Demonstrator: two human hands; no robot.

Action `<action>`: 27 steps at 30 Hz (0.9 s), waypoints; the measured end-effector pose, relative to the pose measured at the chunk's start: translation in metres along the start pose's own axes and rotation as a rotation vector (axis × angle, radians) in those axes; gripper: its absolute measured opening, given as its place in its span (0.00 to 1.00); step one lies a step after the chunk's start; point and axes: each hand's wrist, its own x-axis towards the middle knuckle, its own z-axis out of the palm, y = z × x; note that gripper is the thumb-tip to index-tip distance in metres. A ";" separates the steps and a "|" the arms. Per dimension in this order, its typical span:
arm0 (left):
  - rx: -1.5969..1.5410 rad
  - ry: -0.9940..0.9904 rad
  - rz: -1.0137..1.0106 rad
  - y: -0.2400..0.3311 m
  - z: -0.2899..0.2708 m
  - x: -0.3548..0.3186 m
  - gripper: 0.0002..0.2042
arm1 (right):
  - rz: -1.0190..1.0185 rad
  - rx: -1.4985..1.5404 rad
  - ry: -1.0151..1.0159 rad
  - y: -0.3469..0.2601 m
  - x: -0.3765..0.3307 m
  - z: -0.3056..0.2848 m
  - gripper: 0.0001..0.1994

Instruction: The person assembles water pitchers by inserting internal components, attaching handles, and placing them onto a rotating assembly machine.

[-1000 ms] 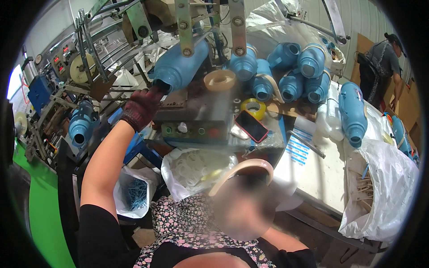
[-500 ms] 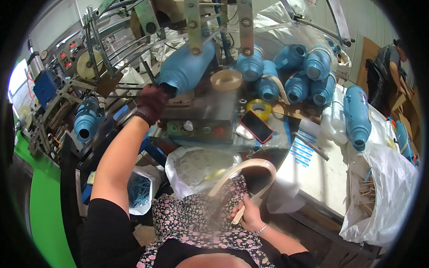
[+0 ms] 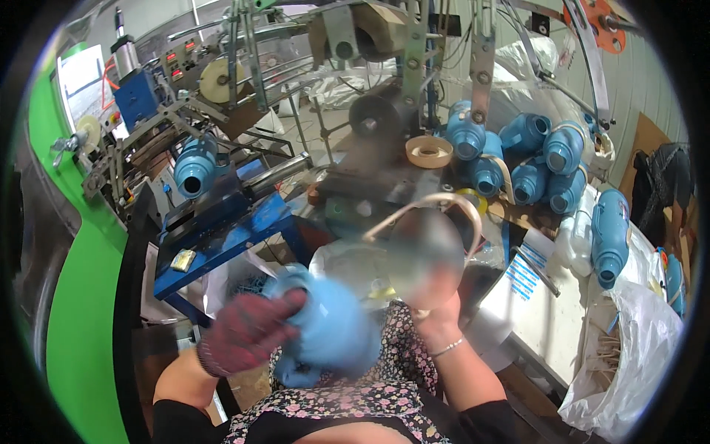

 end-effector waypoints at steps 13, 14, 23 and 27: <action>-0.085 0.135 -0.335 -0.042 0.029 -0.061 0.20 | -0.098 -0.764 -0.008 0.086 0.004 0.055 0.07; -0.085 0.142 -0.370 -0.049 0.032 -0.062 0.19 | 0.021 -0.587 0.011 0.082 0.009 0.063 0.08; -0.108 0.130 -0.483 -0.045 0.051 -0.061 0.20 | 0.146 -0.430 0.069 0.081 0.003 0.071 0.07; -0.116 0.160 -0.417 -0.046 0.045 -0.065 0.19 | 0.213 -0.339 0.057 0.086 0.003 0.067 0.05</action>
